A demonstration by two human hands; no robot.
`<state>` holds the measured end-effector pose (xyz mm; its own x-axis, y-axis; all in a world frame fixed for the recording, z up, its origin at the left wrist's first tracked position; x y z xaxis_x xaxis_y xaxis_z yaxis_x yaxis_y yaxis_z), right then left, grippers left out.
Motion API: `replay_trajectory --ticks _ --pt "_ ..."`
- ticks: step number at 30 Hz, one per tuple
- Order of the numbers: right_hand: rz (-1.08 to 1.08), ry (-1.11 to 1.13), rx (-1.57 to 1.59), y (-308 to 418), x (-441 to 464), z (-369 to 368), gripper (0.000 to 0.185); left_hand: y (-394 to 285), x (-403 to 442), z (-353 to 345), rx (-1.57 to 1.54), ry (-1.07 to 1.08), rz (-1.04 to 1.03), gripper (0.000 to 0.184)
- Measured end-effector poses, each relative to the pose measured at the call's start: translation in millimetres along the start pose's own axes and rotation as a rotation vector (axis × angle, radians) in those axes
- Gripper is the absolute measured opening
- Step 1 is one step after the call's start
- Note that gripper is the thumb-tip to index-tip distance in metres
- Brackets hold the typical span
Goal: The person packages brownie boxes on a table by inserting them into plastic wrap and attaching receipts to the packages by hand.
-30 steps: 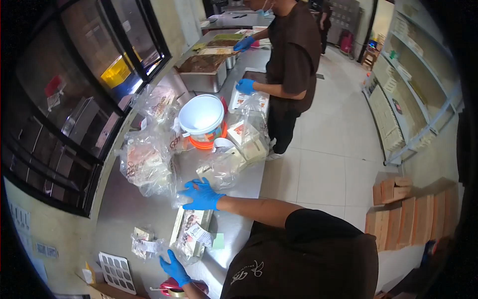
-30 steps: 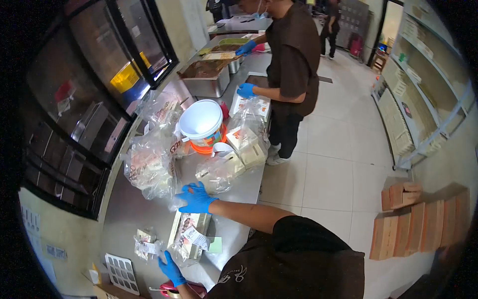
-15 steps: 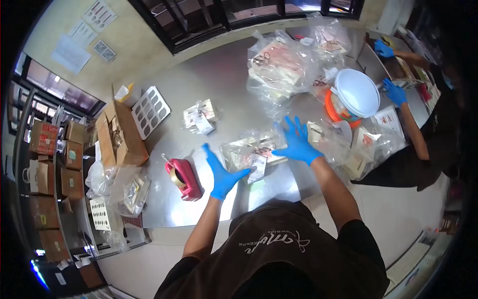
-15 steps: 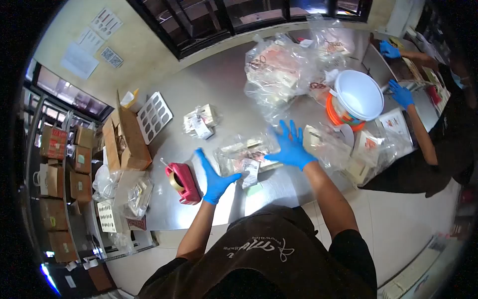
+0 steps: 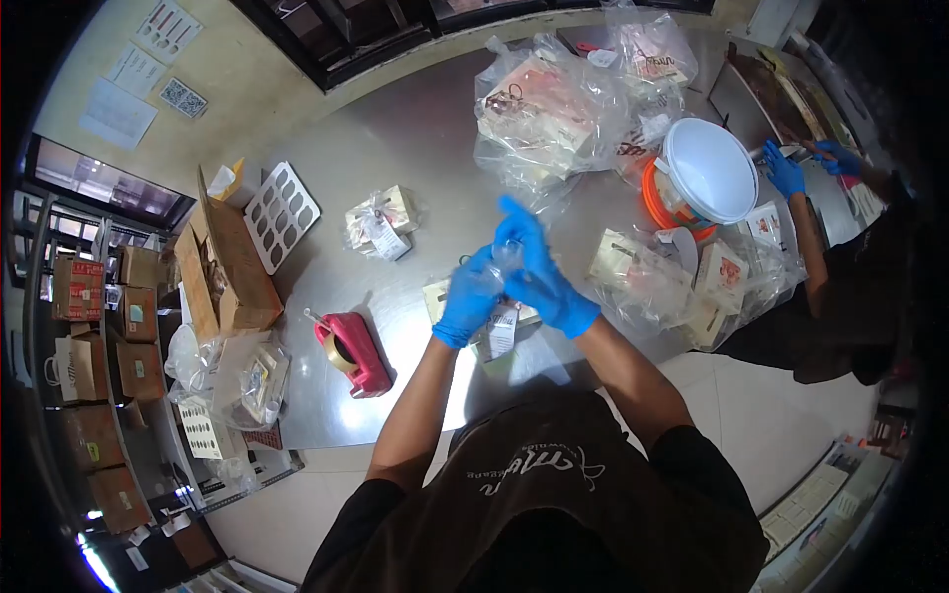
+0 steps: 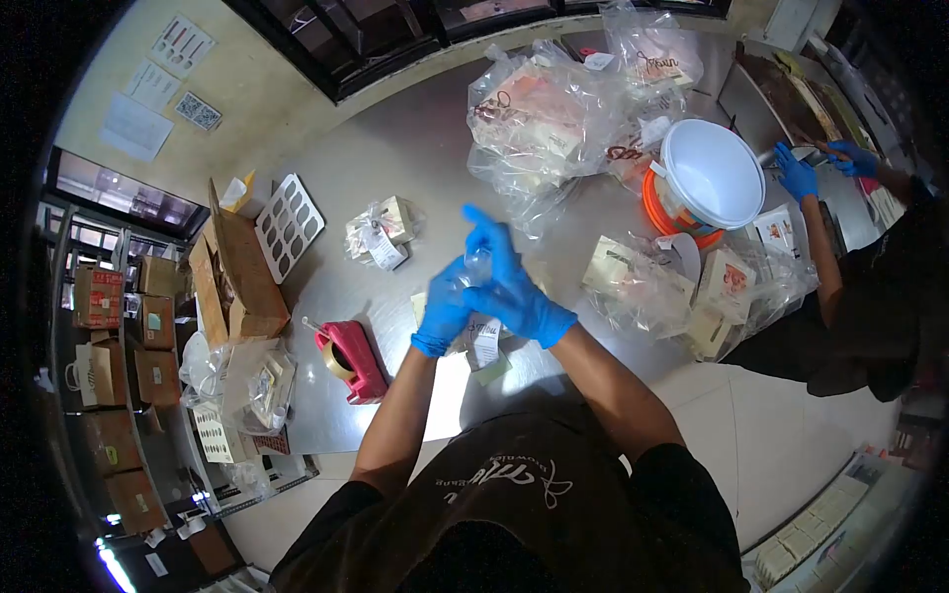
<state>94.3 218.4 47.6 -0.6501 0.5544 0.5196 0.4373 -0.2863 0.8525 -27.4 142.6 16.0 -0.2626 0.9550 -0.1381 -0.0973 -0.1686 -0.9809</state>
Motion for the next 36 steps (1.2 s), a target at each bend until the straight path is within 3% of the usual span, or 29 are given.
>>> replay_trajectory --ticks 1,2,3,4,5,6,7,8,9,10,11,12,13,14,15,16,17,18,20,22,24,25,26,28,29,31,32,34,36 --pt "-0.025 -0.082 0.057 7 2 9 0.112 1 4 15 0.217 -0.091 -0.078 0.034" --pt "-0.03 -0.085 0.058 2 -2 22 0.112 2 6 24 0.434 -0.183 -0.158 0.026" --pt "-0.056 0.019 -0.307 -6 -5 38 0.11 -30 0 26 0.33 -0.252 0.097 0.024" --pt "-0.077 0.127 -0.67 -14 -6 45 0.109 -29 1 25 0.327 -0.26 0.096 0.024" --pt "-0.362 0.31 -0.865 -25 -14 40 0.087 -26 -1 23 0.195 -0.287 0.094 0.026" --pt "-0.368 0.306 -0.858 -34 -20 33 0.087 -23 -5 23 0.067 -0.307 0.092 0.027" --pt "-0.249 0.361 -0.82 -46 -24 24 0.069 -15 -8 20 -0.251 -0.166 -0.001 0.038" --pt "-0.127 0.415 -0.783 -61 -28 18 0.052 -2 -9 19 -0.249 -0.162 -0.001 0.038" --pt "-0.019 0.228 -0.518 -65 -18 16 0.03 5 -10 19 -0.208 -0.165 0.007 0.039" --pt "-0.018 0.229 -0.516 -66 -17 20 0.03 10 -11 20 -0.166 -0.172 0.014 0.039" --pt "-0.237 0.108 -0.191 -68 -18 26 0.027 15 -13 26 -0.144 0.027 0.018 0.023" --pt "-0.45 -0.014 0.138 -66 -16 25 0.024 21 -13 28 -0.141 0.018 0.02 0.023" --pt "-0.544 -0.095 0.194 -77 -21 20 0.019 29 -10 28 -0.055 -0.057 -0.023 0.016" --pt "-0.545 -0.091 0.2 -87 -22 13 0.019 37 -10 25 0.03 -0.128 -0.061 0.014" --pt "-0.411 -0.071 -0.203 -93 -23 5 0.018 18 -10 12 0.738 -0.206 -0.312 0.013" --pt "-0.263 -0.046 -0.607 -87 -19 -3 0.018 14 -8 2 0.859 -0.149 -0.434 0.009" --pt "-0.375 0.167 -0.737 -84 -21 -10 0.023 15 -9 -2 0.754 -0.183 -0.386 0.008" --pt "-0.377 0.159 -0.748 -73 -20 -9 0.023 16 -8 -5 0.649 -0.211 -0.344 0.008" --pt "-0.226 0.584 -0.983 -60 -16 -10 0.03 23 -2 -5 0.67 -0.26 -0.358 0.008" --pt "-0.254 0.719 -0.954 -50 -14 3 0.035 26 -3 -7 0.695 -0.304 -0.336 0.008" --pt "-0.022 0.654 -0.158 -9 7 12 0.047 16 2 -10 0.877 -0.247 -0.312 0.01" --pt "-0.304 0.529 -0.105 -22 -2 12 0.05 -18 -4 -19 1.001 -0.184 -0.188 0.017" --pt "-0.306 0.535 -0.103 -32 -7 4 0.05 -12 -2 -20 0.999 -0.188 -0.183 0.017" --pt "-0.76 -0.197 -0.242 -48 -7 -4 0.046 8 6 -16 0.989 -0.238 -0.173 0.023" --pt "-0.797 -0.245 -0.247 -56 -10 1 0.048 15 3 -13 0.991 -0.249 -0.169 0.023" --pt "-0.705 -0.239 -0.072 -62 -18 7 0.049 24 -6 -1 0.324 -0.143 -0.275 0.023" --pt "-0.622 -0.243 0.1 -62 -24 8 0.049 31 -6 9 0.334 -0.147 -0.27 0.023" --pt "-0.534 -0.133 0.059 -52 -24 14 0.04 37 -5 23 0.045 0.06 -0.104 0.019" --pt "-0.264 0.362 -0.12 -33 -9 18 0.026 29 -4 25 -0.077 0.092 0.038 0.019"
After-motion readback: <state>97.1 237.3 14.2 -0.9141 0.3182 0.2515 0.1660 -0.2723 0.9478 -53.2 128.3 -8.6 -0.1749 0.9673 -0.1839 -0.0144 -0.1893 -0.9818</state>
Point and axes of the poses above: each hand's wrist, its own x-axis towards the middle knuckle, its own z-axis out of the back of the hand, y = z × x, the point moved 2 cm from there along x, towards the middle knuckle, and after that the axes turned 8 degrees about z, right-handed, at the moved point
